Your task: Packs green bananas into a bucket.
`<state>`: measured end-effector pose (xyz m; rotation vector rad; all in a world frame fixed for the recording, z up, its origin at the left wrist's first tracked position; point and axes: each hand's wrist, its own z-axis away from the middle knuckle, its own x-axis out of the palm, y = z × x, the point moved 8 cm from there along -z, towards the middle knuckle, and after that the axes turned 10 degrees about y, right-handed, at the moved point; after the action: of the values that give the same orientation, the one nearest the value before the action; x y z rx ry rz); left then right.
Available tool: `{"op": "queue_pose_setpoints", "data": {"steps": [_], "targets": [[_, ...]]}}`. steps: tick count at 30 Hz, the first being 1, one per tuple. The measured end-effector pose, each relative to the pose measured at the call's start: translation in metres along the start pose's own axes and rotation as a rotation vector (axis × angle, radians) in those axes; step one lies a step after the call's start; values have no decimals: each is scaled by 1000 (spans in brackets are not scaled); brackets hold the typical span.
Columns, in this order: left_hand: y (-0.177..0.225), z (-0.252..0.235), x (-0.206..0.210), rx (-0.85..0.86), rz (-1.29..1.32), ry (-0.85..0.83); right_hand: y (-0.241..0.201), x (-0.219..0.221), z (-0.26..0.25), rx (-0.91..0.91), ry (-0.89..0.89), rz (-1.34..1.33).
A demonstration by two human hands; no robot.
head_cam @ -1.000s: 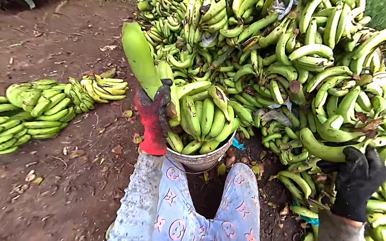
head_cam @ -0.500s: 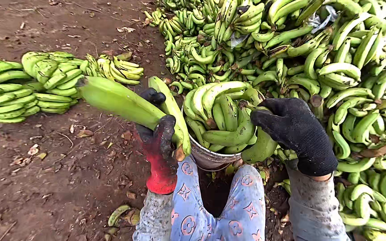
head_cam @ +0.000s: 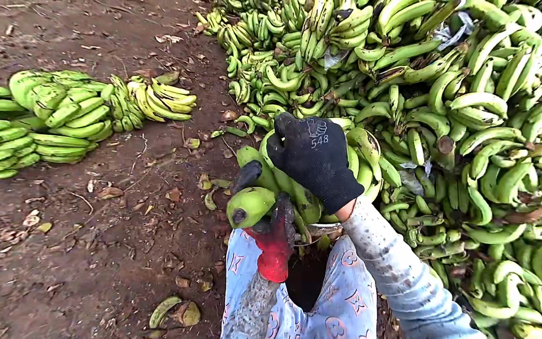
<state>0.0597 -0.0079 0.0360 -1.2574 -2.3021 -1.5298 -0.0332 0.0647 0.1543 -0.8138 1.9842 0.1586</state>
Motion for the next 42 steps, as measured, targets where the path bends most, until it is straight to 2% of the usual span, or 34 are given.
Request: {"op": "queue_pose_setpoints", "data": {"steps": [2, 5, 7, 9, 12, 15, 18, 20, 22, 23, 25, 28, 30, 33, 35, 37, 40, 42], "targets": [[4, -5, -9, 60, -32, -10, 5, -2, 22, -49, 88, -57], [10, -15, -4, 98, -88, -61, 38, -6, 34, -7, -38, -146], [7, -13, 5, 60, -92, -151, 52, -12, 35, -25, -37, -117], [-1, -9, 16, -10, -105, -245, 58, -12, 28, -52, 57, -116], [-3, -8, 29, -11, -174, -303, 45, -13, 15, -120, 114, -84], [9, -10, 30, 53, -273, -324, 25, -25, 37, -149, 118, -245], [19, -19, 17, 173, -247, -237, 19, 1, 62, -160, 198, -125], [22, -35, 2, 163, -161, -113, 16, 16, 73, -173, 265, -37], [35, -58, 5, 105, -145, -115, 20, 12, 76, -182, 329, -147], [45, -70, 15, 71, -226, -170, 25, 5, 78, -168, 375, -272], [67, -88, 51, 105, -462, -402, 40, -9, 90, -134, 495, -481], [83, -104, 131, 236, -841, -715, 69, -17, 120, 2, 632, -511], [71, -93, 171, 245, -1157, -881, 91, -16, 143, 110, 652, -496], [13, -51, 195, 256, -1496, -1277, 127, -23, 178, 229, 690, -455], [-23, -51, 194, 210, -1477, -1539, 159, -23, 206, 347, 679, -466], [-33, -68, 189, 129, -1328, -1639, 196, -17, 237, 488, 656, -430], [-67, -86, 177, 100, -1100, -1553, 260, 8, 309, 744, 523, -313], [-70, -77, 178, -62, -1037, -1489, 303, 32, 367, 975, 315, -214]]}}
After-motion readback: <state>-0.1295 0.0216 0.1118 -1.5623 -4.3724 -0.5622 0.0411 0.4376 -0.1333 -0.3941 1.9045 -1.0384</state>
